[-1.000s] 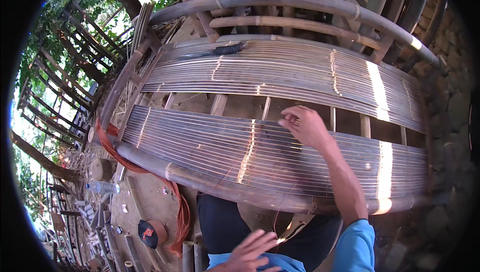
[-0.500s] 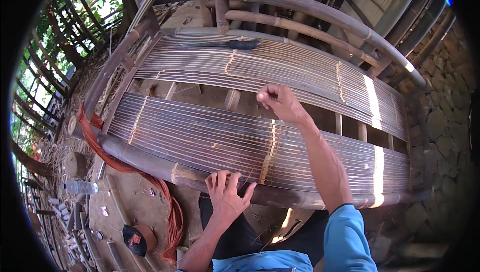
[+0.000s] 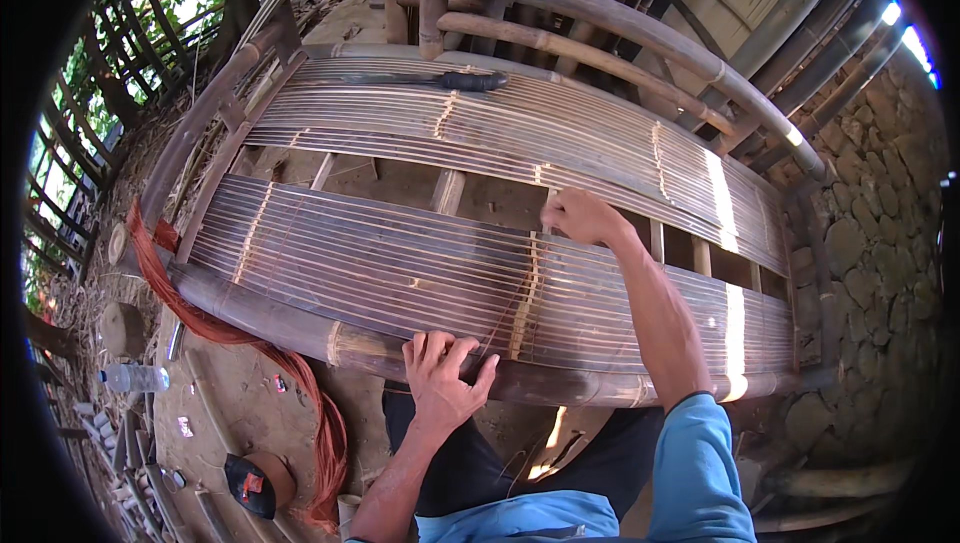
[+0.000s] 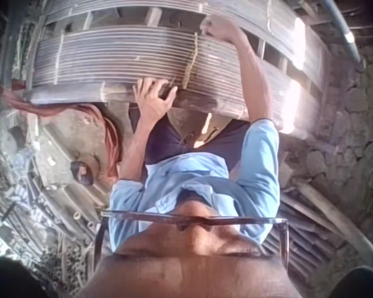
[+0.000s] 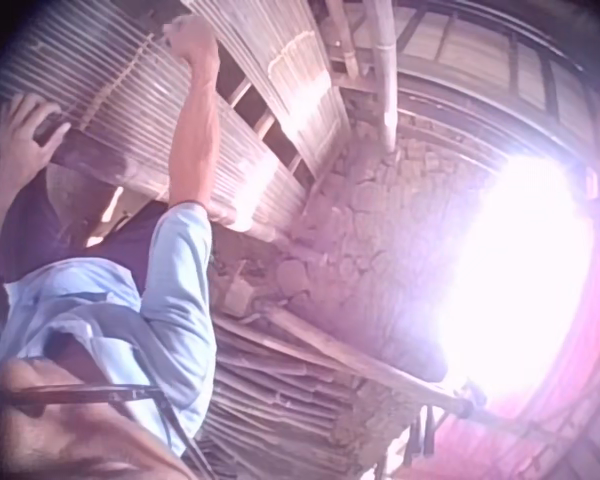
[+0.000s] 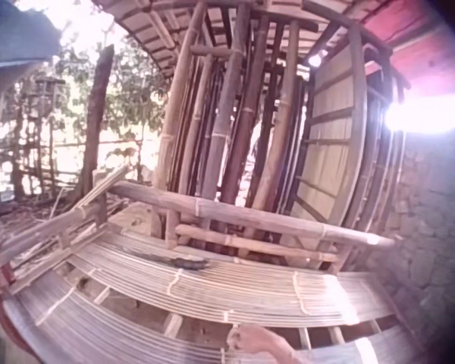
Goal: The person is weaving thin bamboo strips onto a frame and using a cord to tie and secure them.
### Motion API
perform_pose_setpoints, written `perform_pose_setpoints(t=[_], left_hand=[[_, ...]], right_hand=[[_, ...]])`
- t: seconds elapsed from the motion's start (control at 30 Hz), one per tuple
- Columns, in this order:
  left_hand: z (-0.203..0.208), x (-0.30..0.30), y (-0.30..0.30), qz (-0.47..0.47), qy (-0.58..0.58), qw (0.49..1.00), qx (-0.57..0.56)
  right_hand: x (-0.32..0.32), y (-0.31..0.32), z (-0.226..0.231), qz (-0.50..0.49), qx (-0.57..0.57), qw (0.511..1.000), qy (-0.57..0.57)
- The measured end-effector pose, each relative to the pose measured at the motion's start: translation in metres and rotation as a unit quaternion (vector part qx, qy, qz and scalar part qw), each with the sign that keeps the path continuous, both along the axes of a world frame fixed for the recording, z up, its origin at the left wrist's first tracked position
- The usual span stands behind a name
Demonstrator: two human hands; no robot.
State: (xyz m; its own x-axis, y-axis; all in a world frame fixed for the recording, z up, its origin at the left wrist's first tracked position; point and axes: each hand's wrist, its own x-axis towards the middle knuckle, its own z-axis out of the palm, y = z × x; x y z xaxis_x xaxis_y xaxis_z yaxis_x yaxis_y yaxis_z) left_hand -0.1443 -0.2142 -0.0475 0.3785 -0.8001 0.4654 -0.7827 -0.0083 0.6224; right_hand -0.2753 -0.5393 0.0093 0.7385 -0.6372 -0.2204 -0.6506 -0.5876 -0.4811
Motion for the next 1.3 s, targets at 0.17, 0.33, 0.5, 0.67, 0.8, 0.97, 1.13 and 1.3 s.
perform_pose_setpoints(t=[0.17,0.33,0.5,0.67,0.8,0.97,1.13,1.3], left_hand=[[0.000,0.001,0.001,0.008,0.010,1.000,-0.001],[-0.001,0.000,-0.003,0.021,-0.007,1.000,-0.003],[-0.001,-0.001,-0.004,0.032,-0.020,0.999,0.002],[-0.001,-0.002,-0.005,0.033,-0.021,0.999,0.001],[-0.003,-0.002,-0.006,0.039,-0.025,0.999,0.005],[0.000,-0.004,-0.007,0.025,-0.006,1.000,-0.006],[-0.001,-0.001,-0.005,0.045,-0.012,0.999,0.000],[-0.004,-0.010,-0.009,0.028,-0.023,0.999,-0.006]], right_hand=[[0.019,0.016,0.006,-0.030,0.171,0.969,-0.177],[-0.011,0.014,0.004,-0.056,0.025,0.992,-0.109],[0.010,0.030,0.010,-0.030,0.011,0.998,-0.049],[0.033,0.022,-0.022,-0.050,-0.083,0.994,0.046],[0.066,0.032,-0.020,-0.056,-0.065,0.994,0.065],[0.057,0.043,0.027,-0.069,0.071,0.955,-0.281],[-0.061,0.059,0.032,-0.216,-0.198,0.948,-0.122],[-0.126,0.126,-0.069,-0.264,-0.318,0.910,0.025]])
